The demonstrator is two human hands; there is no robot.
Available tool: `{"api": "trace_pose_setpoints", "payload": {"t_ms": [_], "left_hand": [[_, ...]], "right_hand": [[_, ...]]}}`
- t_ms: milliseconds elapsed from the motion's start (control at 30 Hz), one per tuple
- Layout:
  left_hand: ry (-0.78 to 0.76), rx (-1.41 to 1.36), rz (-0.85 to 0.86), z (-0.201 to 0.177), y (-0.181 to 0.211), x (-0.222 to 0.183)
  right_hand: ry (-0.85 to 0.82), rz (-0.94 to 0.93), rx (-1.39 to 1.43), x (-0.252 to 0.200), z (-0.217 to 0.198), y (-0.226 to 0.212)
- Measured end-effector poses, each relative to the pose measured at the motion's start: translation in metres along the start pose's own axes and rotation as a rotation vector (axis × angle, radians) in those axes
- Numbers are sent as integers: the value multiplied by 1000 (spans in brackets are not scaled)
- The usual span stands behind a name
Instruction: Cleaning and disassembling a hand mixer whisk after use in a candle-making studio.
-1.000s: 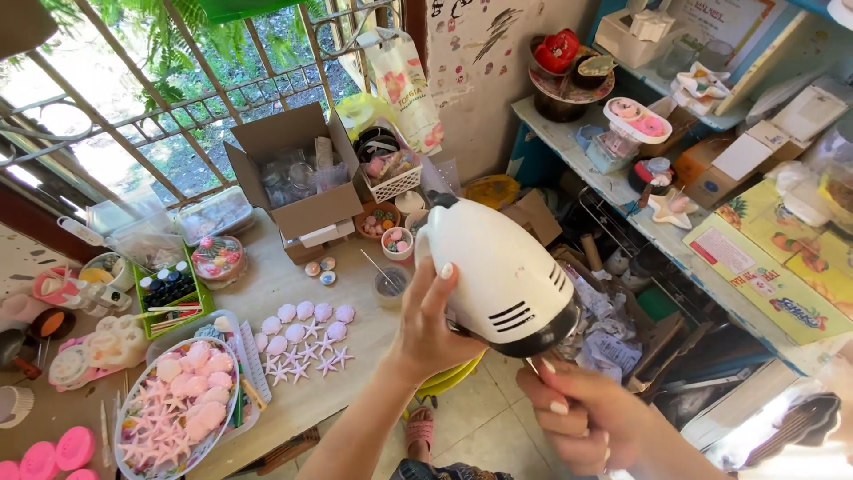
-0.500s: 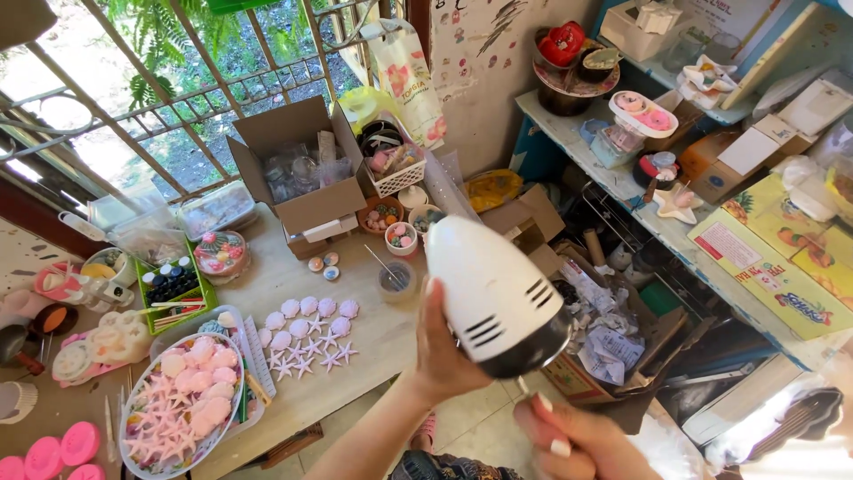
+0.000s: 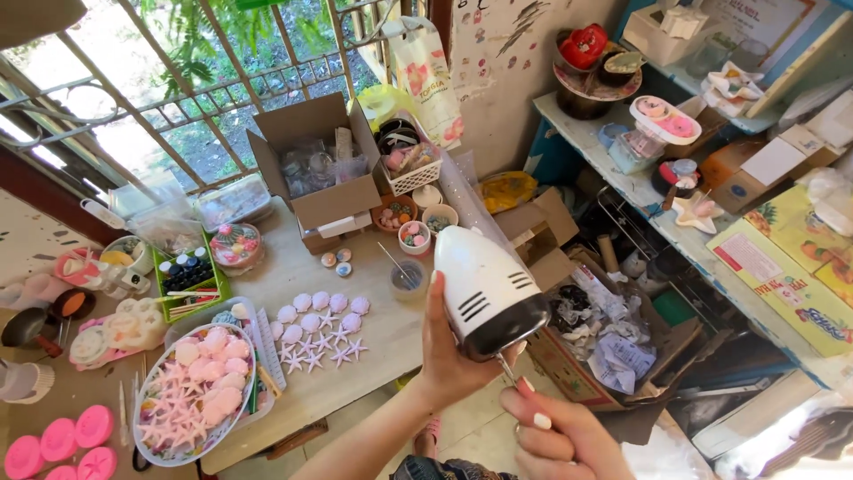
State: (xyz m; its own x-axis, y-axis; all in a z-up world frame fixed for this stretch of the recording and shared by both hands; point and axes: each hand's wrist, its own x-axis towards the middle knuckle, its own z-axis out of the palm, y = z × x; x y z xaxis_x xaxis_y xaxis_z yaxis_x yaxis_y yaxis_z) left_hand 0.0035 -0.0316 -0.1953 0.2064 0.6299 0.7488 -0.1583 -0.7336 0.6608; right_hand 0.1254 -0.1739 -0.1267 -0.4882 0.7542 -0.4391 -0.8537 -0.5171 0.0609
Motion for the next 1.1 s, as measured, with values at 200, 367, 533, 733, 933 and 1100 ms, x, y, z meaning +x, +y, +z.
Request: {"api": "trace_pose_setpoints", "payload": {"t_ms": [200, 367, 533, 733, 933, 1100], "left_hand": [[-18, 270, 121, -18, -48, -24], [-102, 278, -4, -26, -45, -25], [-110, 191, -47, -28, -58, -65], [127, -166, -653, -17, -45, -84], [597, 9, -1306, -57, -115, -147], [610, 82, -1502, -80, -165, -162]], "right_hand": [[60, -151, -544, 20, -42, -9], [-85, 26, -348, 32, -62, -25], [-25, -1, -324, 49, -102, -11], [21, 183, -822, 115, -242, -34], [341, 106, -1747, 232, -257, -118], [637, -720, -2084, 377, -236, -186]]}}
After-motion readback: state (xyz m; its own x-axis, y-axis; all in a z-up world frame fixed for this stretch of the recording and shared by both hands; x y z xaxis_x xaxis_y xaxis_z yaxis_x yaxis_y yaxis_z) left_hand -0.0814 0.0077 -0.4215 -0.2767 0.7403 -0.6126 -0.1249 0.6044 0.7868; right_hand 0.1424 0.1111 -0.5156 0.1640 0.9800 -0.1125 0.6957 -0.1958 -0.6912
